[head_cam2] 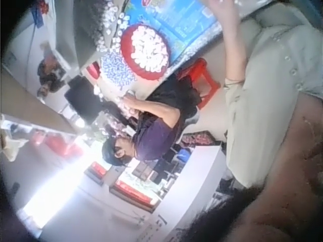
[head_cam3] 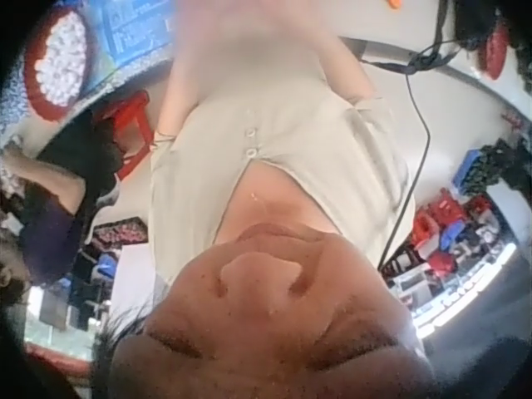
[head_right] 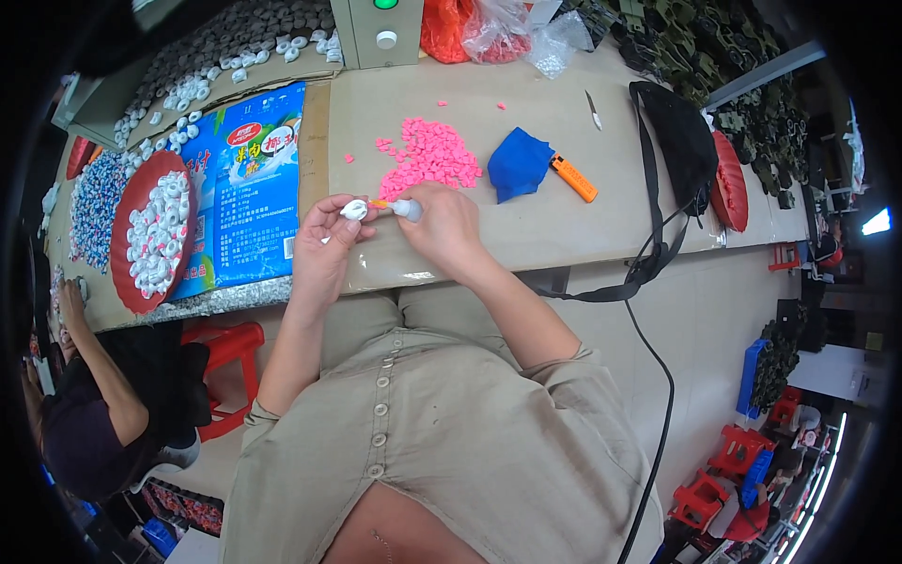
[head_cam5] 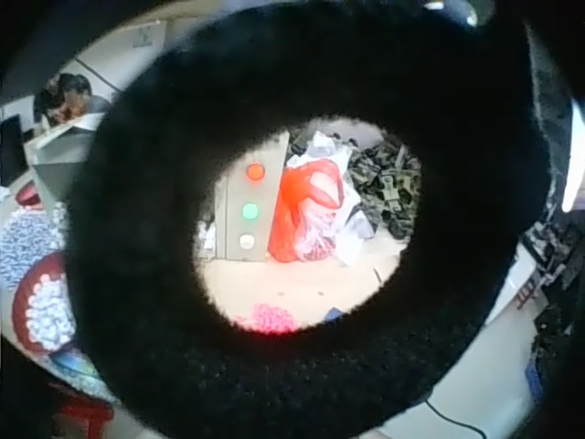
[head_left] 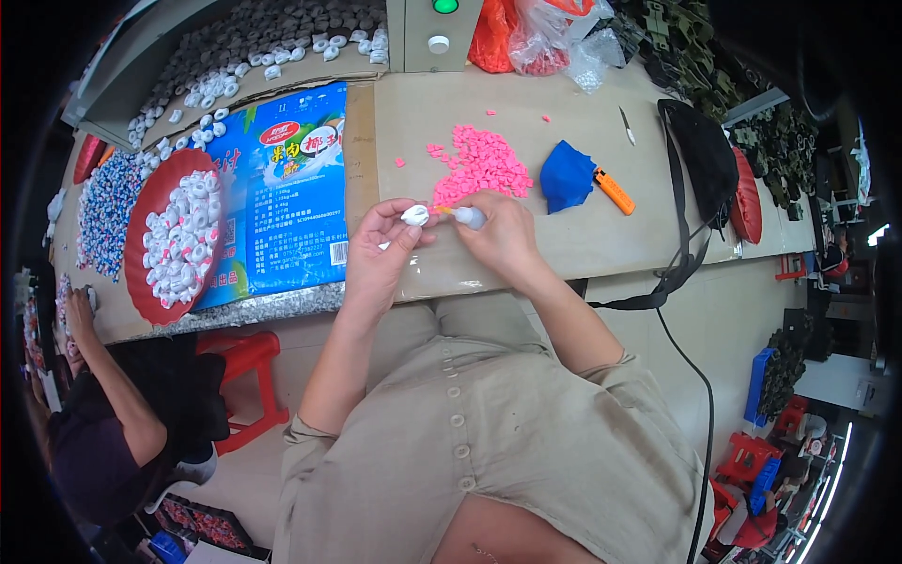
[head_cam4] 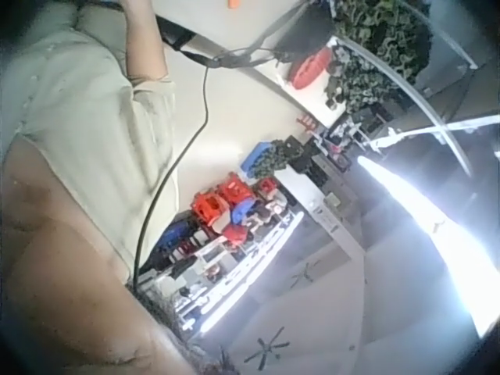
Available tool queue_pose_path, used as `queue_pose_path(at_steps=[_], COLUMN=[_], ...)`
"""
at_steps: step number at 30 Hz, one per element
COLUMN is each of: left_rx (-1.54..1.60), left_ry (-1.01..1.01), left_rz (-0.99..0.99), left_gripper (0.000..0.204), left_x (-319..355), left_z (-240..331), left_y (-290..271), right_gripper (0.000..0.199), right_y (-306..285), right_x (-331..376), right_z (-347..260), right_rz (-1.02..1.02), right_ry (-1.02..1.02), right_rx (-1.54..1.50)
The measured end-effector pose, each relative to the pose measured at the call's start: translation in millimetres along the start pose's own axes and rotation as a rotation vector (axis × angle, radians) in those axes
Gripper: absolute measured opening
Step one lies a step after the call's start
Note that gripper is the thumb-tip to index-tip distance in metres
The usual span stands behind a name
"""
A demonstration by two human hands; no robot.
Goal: The person applies glue from a glue bottle to small plastic components, then attaches them together by hand.
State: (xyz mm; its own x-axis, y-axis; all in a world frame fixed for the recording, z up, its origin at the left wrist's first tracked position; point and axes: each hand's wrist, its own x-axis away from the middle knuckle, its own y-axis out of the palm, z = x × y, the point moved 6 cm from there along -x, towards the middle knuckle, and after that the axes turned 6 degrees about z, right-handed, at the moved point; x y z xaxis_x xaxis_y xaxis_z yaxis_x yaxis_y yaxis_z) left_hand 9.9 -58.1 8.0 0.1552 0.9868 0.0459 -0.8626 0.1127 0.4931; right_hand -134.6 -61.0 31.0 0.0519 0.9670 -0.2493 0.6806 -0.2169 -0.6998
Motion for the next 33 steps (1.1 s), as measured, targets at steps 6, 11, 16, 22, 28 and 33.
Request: queue_pose_path(at_steps=[6,11,16,22,28,33], left_rx=[-0.046,-0.157,-0.138,-0.163,-0.166,-0.154], left_ry=[-0.026,-0.104,-0.151,-0.147,-0.137,-0.107], left_rz=[0.007,-0.018,-0.111,-0.111,-0.107,-0.108], left_gripper=[0.025,0.027,0.029,0.029,0.028,0.026], left_x=[1.0,3.3,9.1,8.2,7.6,8.6], left_z=[-5.1,-13.5,-21.7,-26.0,-25.4,-24.3], left_y=[-0.3,12.3,32.3,24.8,23.1,22.3], right_gripper=[0.009,0.009,0.009,0.008,0.008,0.010], right_y=[-15.5,-8.9,-3.9,3.2,3.3,3.5], right_x=[0.1,16.5,24.6,25.0,24.7,24.7], right_z=[11.6,12.7,11.8,15.0,13.3,11.7], right_rz=[0.022,-0.065,-0.115,-0.080,-0.026,-0.042], right_ry=[0.127,0.293,0.439,0.456,0.430,0.474], right_rx=[-0.452,-0.836,-1.116,-1.003,-0.974,-0.969])
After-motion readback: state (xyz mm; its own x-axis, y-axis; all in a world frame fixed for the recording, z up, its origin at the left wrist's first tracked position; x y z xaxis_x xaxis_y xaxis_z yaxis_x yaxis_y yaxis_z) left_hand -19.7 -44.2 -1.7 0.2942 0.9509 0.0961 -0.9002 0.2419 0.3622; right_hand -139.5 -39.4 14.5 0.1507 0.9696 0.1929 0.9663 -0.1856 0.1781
